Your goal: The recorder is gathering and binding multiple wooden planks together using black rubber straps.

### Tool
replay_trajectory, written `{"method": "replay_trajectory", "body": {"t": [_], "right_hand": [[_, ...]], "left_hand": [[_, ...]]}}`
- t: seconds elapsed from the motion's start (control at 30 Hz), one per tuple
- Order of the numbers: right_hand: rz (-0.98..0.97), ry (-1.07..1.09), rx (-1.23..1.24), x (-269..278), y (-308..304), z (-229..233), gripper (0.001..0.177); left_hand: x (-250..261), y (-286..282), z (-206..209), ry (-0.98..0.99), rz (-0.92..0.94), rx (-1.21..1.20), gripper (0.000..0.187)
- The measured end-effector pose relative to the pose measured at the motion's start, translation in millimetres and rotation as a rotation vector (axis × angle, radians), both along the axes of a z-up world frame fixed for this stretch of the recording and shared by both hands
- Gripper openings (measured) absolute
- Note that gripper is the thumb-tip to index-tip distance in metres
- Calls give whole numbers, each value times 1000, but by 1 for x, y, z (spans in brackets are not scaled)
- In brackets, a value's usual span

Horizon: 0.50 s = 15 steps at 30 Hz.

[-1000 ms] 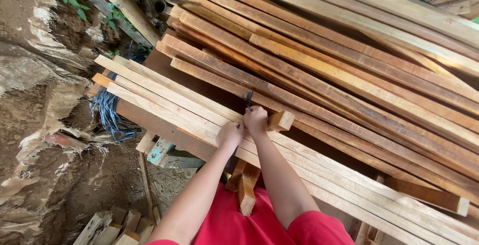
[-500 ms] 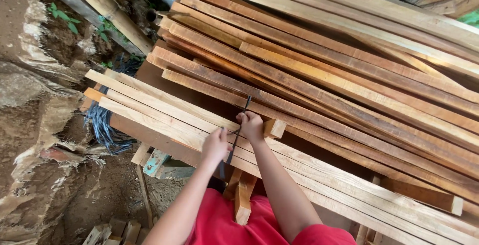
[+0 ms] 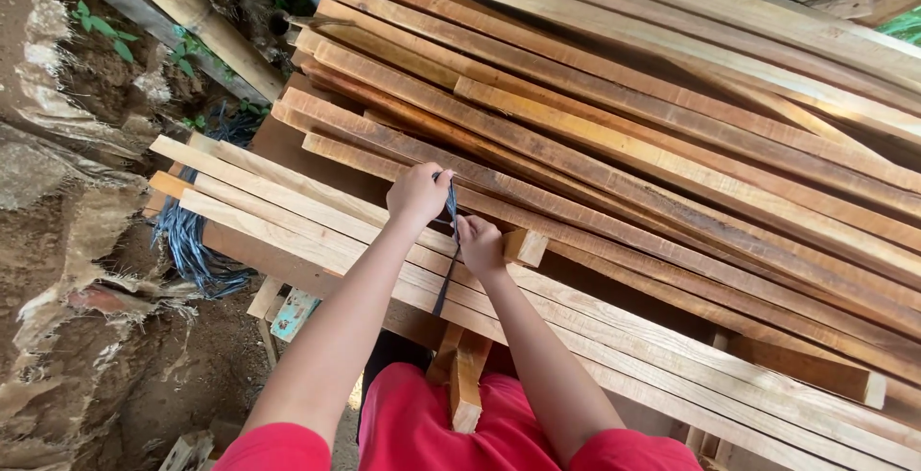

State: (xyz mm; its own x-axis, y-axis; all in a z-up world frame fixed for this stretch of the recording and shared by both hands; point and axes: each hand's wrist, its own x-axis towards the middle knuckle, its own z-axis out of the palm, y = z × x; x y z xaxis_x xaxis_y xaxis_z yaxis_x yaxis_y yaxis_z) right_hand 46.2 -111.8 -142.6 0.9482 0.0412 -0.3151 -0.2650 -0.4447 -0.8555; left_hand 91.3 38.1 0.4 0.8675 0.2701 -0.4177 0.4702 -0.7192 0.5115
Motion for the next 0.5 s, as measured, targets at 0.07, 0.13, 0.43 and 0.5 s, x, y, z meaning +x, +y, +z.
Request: {"method": "replay_trajectory", "body": {"t": [0.07,0.13,0.43,0.5], "right_hand": [[19,-9,-16,-7,-1,-3,17],[35,-14,-37,-13,-3,5,18],[157,-518,-1,-11,-3,11,18],[133,-322,76,-9,-5,11,23]], "left_hand": [[9,-2,-21,3,9,8,34],[12,-9,-34,9,15,10,34],[5,-1,-30,-35,58,14,33],[4,-5,-29,-68,52,13,33]]}}
